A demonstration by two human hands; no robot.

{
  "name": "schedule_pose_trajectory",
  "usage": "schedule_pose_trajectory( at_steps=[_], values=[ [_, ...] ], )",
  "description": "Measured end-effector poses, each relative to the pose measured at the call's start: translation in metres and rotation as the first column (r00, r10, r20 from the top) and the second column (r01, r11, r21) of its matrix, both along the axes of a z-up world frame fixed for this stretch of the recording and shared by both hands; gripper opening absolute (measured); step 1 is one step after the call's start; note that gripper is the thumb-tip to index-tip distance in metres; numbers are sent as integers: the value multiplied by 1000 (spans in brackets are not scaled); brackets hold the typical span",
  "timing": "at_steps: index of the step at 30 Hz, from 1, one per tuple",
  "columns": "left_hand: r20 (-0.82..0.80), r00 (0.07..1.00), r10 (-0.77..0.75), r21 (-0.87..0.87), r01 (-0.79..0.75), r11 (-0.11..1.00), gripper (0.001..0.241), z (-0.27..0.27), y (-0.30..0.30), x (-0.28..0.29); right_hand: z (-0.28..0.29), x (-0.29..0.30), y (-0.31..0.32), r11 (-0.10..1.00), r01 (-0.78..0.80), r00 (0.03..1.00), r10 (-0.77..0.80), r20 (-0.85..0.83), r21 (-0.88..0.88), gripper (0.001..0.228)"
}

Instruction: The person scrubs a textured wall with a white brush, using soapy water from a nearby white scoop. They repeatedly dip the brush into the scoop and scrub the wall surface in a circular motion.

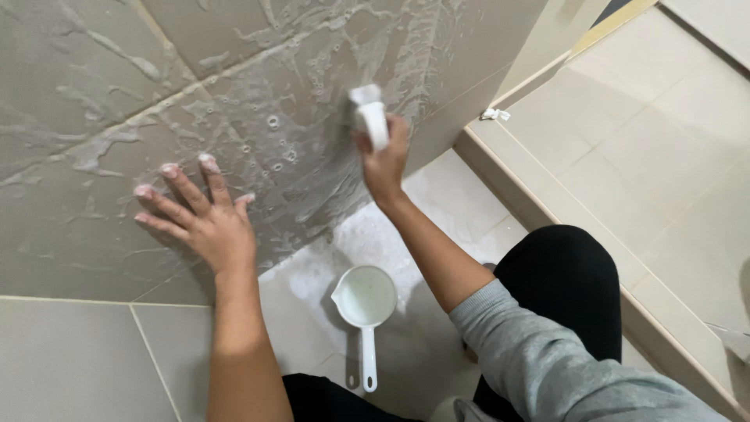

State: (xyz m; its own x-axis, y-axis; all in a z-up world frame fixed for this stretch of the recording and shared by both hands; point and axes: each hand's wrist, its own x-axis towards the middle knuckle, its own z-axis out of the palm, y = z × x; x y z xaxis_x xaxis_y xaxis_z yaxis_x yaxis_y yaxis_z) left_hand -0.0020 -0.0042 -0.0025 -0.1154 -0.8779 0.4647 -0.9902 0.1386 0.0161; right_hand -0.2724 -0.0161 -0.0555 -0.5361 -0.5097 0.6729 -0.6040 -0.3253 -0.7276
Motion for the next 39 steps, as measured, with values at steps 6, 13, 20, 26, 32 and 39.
schedule_pose_trajectory(
  at_steps=[6,13,20,26,32,39],
  values=[
    [-15,999,-42,-76,40,996,131,0,2,-1,-35,8,1,989,-130,964,141,-224,64,40],
    [-68,998,1,-8,-1,1000,127,0,2,-5,17,22,8,977,-182,981,187,-40,107,40],
    [-57,996,-64,-182,53,982,132,-2,2,-1,-24,9,-3,965,-236,908,260,-330,109,36],
    [-97,995,-13,17,15,1000,123,3,4,-4,30,5,8,992,-107,989,113,-97,73,39],
    [-123,991,-45,-29,42,999,121,7,9,-4,-21,-5,-5,958,-228,871,281,-403,175,27],
    [-124,992,-8,71,17,997,119,9,8,-7,30,-2,5,983,-162,950,180,-254,88,35]
  ],
)
